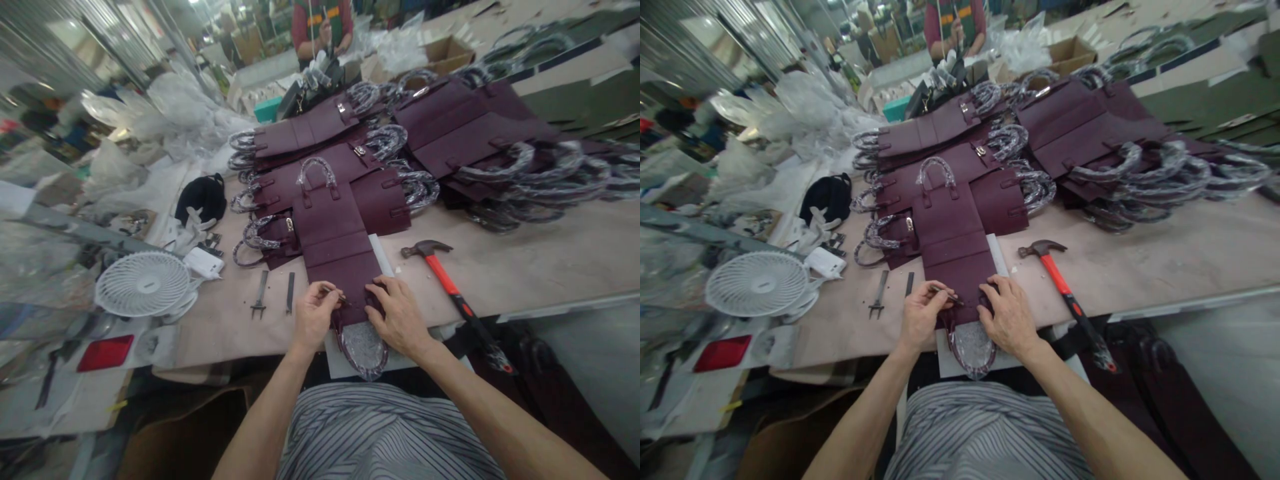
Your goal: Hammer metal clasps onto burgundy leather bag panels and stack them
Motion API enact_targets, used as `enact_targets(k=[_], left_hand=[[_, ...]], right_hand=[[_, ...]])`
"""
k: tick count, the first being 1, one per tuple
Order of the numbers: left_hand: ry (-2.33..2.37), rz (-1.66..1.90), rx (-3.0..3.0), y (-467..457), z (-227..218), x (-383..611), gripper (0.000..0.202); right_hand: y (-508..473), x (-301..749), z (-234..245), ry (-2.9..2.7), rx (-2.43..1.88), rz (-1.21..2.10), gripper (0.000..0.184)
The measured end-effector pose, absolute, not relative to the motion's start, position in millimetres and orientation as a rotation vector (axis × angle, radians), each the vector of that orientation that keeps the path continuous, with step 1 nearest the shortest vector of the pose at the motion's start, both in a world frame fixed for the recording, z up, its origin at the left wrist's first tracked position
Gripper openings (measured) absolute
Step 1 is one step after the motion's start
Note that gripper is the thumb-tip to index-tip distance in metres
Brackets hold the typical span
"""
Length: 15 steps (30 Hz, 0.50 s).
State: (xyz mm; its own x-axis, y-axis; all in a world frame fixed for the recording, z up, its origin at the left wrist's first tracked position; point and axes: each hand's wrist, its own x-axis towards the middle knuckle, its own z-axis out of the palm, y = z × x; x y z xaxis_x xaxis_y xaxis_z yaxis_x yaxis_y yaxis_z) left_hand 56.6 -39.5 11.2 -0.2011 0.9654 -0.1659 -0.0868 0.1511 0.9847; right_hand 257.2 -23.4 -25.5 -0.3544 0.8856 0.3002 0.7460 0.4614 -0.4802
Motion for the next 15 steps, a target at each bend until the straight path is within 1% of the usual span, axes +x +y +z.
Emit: enact_targets(k=[3, 5, 10, 15], left_hand=[[1.408, 1.271, 1.136, -41.7, 0.0, 72.0, 0.016], [1.436, 1.277, 1.204, -44.7, -6.4, 72.8, 0.014], [1.427, 1.351, 1.153, -49.2, -11.4, 70.5, 0.018], [1.449, 1.338, 1.207, -48.4, -11.9, 73.6, 0.016]], right_hand=[[-24.6, 257.0, -24.7, -2.189, -1.356, 0.364, 0.037], [-25.2, 256.8, -23.6, -2.181, -1.356, 0.379, 0.037], [-25.3, 256.9, -21.9, -2.173, -1.371, 0.393, 0.037], [-24.9, 257.5, -22.6, -2.172, -1.373, 0.395, 0.037]])
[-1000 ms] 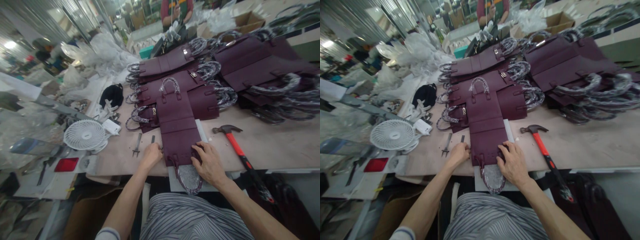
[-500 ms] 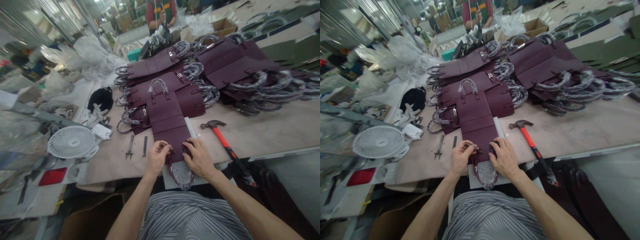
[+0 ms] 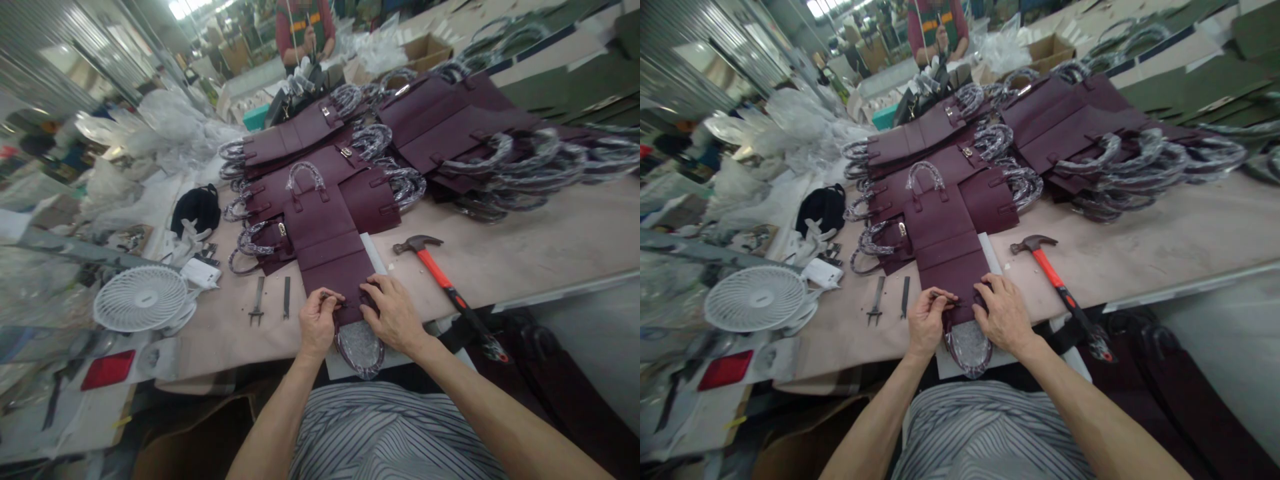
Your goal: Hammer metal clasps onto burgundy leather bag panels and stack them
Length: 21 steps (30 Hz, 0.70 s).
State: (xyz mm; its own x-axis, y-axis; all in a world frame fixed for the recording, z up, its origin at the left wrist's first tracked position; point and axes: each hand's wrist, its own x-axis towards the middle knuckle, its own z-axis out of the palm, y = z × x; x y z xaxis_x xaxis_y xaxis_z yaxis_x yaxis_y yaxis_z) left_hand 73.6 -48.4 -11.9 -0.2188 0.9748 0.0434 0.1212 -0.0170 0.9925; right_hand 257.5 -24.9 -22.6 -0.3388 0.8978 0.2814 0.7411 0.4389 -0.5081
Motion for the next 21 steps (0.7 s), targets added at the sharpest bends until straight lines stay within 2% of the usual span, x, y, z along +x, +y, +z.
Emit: enact_targets(k=[7, 14, 17, 21], left_hand=[[1.602, 1.318, 1.541, -51.4, -15.3, 76.7, 0.015], [1.527, 1.263, 1.896, -52.7, -23.6, 72.7, 0.019], [1.489, 1.242, 1.931, -51.9, -22.8, 71.0, 0.019], [1.483, 1.242, 1.937, -49.5, -19.8, 72.7, 0.018]], right_hand=[[-25.6, 257.7, -23.5, -2.161, -1.358, 0.394, 0.037], [-20.1, 272.3, -22.0, -2.024, -1.246, 0.466, 0.030], [-14.3, 300.7, -18.5, -1.973, -1.411, 0.271, 0.031], [-8.9, 346.4, -12.6, -2.005, -1.912, 0.112, 0.034]])
